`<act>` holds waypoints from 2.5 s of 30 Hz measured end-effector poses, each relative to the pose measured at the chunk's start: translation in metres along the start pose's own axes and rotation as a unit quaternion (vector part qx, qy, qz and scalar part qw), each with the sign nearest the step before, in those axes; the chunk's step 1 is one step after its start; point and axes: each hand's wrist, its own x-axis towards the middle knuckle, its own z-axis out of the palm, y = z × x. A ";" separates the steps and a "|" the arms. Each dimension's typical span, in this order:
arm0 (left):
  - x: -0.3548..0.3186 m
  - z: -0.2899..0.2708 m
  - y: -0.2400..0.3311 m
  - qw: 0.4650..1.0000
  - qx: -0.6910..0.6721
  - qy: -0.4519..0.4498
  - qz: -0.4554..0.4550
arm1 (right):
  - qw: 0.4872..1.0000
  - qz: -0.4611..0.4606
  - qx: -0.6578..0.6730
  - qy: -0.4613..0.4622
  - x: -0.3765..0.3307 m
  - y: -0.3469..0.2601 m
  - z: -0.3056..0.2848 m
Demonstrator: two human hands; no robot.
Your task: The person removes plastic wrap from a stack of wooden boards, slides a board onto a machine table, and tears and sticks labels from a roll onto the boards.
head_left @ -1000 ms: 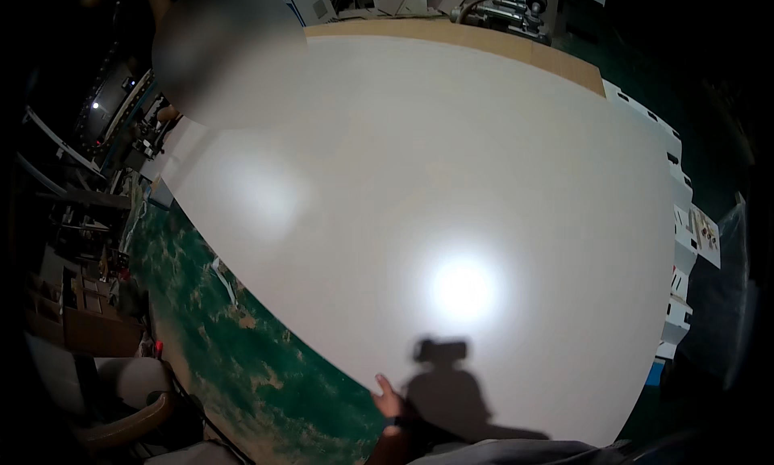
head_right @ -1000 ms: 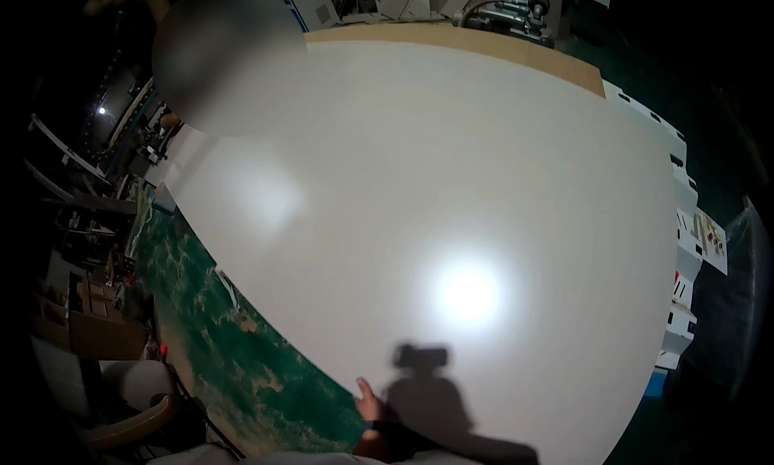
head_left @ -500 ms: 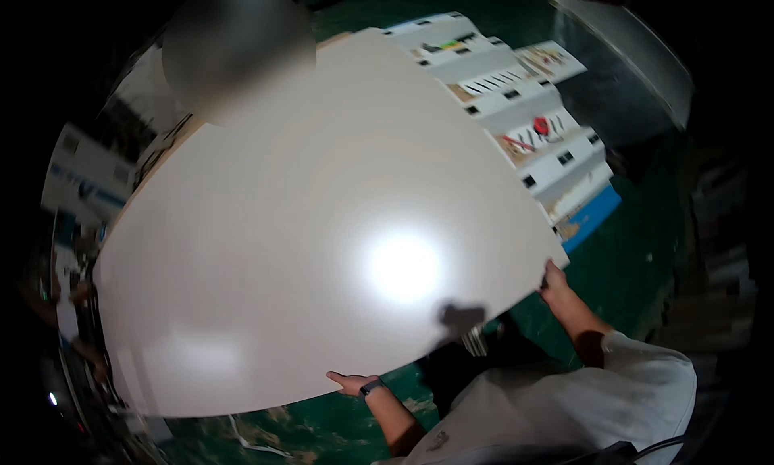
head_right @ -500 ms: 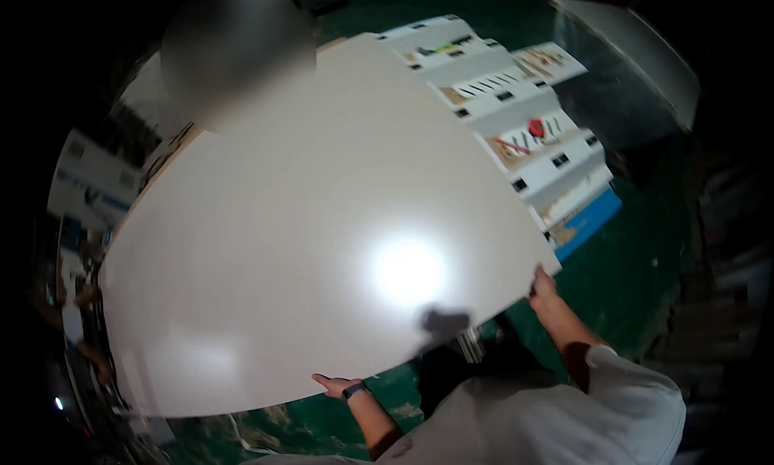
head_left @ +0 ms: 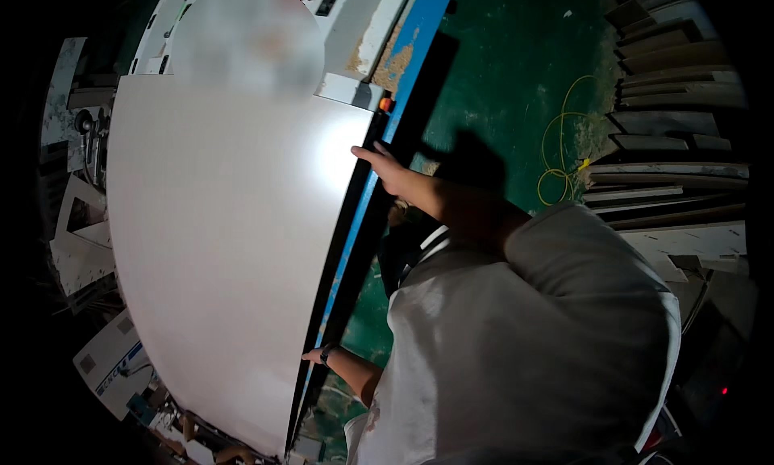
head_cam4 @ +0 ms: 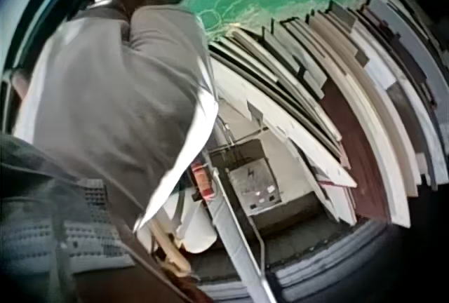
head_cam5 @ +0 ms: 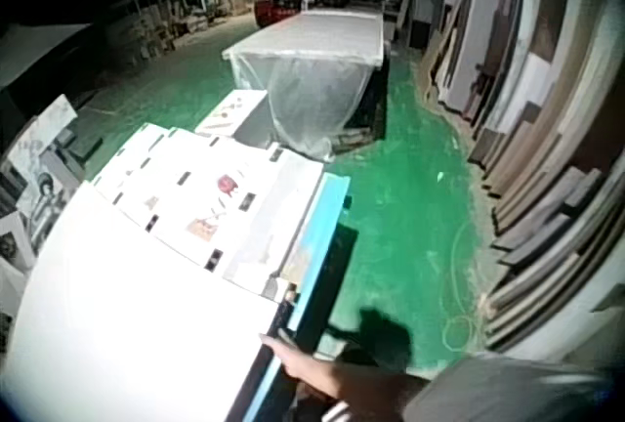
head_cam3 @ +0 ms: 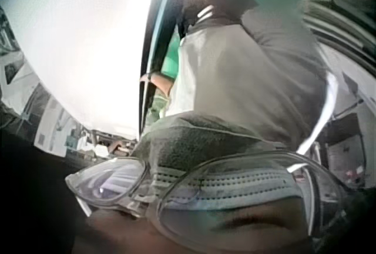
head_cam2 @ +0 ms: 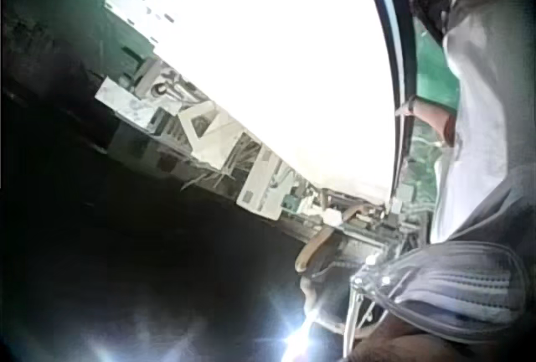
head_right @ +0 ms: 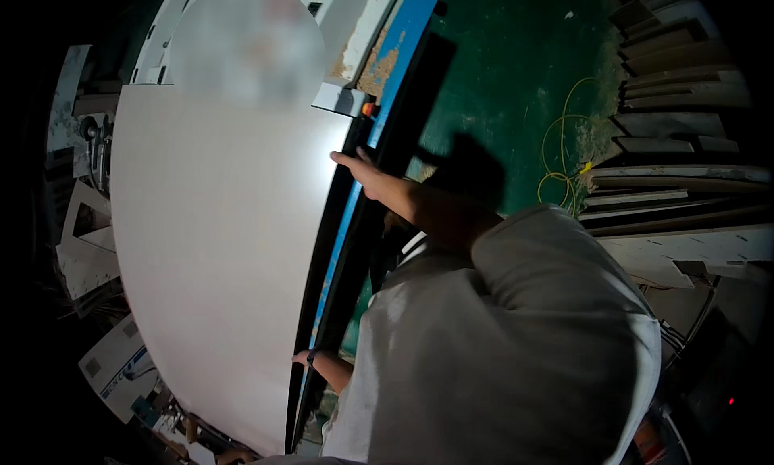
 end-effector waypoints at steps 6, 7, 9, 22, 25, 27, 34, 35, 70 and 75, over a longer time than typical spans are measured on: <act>-0.053 -0.056 -0.014 1.000 -0.012 0.019 0.007 | 1.000 -0.011 0.024 -0.008 -0.005 -0.023 0.003; -0.063 -0.060 -0.013 1.000 -0.023 0.020 0.006 | 0.998 -0.040 0.030 0.023 -0.004 -0.030 0.010; -0.075 -0.077 -0.012 0.998 -0.055 0.024 -0.004 | 0.992 -0.082 0.079 0.046 -0.008 -0.043 0.030; 0.118 -0.102 0.045 0.966 0.036 0.016 0.256 | 0.518 -0.556 -0.617 0.203 0.067 -0.075 0.038; 0.208 -0.098 0.091 0.909 0.196 0.157 0.333 | 0.522 -0.503 -0.636 0.266 0.132 -0.072 0.023; 0.222 -0.074 0.118 0.889 0.274 0.197 0.310 | 0.468 -0.483 -0.656 0.343 0.117 -0.089 0.001; 0.257 -0.078 0.122 0.915 -0.181 0.107 0.343 | 0.471 -0.431 -0.684 0.353 0.105 -0.123 0.010; 0.249 -0.079 0.133 0.908 -0.283 0.114 0.286 | 0.494 -0.426 -0.671 0.353 0.101 -0.117 0.020; 0.332 -0.069 0.202 0.884 -0.228 0.015 0.409 | 0.761 -0.349 -0.490 0.243 0.116 -0.100 0.120; 0.349 -0.066 0.178 0.916 -0.208 0.021 0.342 | 0.731 -0.328 -0.533 0.272 0.128 -0.127 0.062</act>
